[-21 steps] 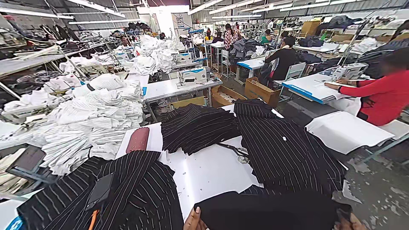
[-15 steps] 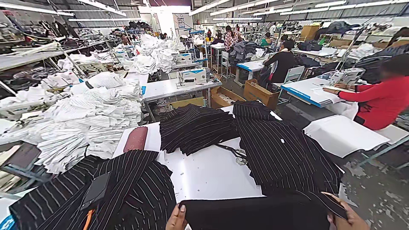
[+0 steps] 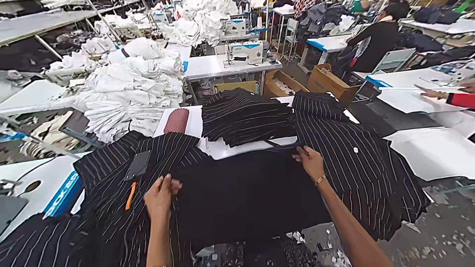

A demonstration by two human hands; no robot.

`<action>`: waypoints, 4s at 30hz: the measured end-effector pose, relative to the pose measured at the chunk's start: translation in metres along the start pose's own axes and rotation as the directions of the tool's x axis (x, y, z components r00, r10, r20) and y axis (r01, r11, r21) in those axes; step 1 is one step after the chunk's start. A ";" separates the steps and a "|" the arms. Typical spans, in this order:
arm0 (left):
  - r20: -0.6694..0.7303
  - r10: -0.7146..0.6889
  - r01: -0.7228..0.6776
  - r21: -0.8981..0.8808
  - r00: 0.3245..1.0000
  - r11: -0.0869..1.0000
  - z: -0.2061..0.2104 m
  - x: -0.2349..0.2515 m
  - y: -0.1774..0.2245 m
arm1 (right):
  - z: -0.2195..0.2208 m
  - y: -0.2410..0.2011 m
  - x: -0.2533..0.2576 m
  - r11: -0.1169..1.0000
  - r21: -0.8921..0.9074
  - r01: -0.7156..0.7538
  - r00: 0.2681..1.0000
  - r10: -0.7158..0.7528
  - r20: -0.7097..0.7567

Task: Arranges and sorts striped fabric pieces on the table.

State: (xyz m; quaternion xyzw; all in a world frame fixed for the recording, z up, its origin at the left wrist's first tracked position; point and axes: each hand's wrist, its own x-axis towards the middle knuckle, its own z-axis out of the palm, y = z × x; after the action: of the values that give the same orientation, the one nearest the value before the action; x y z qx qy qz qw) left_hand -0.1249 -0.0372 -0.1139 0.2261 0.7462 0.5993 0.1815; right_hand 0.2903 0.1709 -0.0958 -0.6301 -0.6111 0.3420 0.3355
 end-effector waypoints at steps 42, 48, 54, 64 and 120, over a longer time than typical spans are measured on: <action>0.838 0.211 -0.827 0.398 0.504 0.397 0.099 -0.144 -0.109 | 0.111 0.081 -0.069 0.548 -0.436 0.714 0.668 -0.346 0.659; 0.828 0.161 -0.783 0.420 0.538 0.459 0.135 -0.116 -0.096 | 0.131 0.062 -0.034 0.597 -0.466 0.653 0.710 -0.267 0.652; 0.772 0.397 -0.850 0.338 0.496 0.404 0.088 -0.167 -0.120 | 0.098 0.072 -0.123 0.656 -0.156 0.738 0.558 -0.464 0.689; 0.699 0.357 -0.785 0.540 0.620 0.304 0.058 -0.190 -0.126 | 0.055 0.105 -0.152 0.636 -0.242 0.733 0.597 -0.431 0.676; 0.730 0.220 -0.729 0.510 0.648 0.456 0.126 -0.076 -0.111 | 0.089 0.085 -0.039 0.626 -0.504 0.595 0.751 -0.212 0.625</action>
State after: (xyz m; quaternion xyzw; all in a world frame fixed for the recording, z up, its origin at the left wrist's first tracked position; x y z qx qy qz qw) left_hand -0.0066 0.0027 -0.2500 0.6580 0.7331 0.1458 0.0918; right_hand 0.2603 0.1301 -0.2146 -0.4321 -0.8872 0.1605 -0.0211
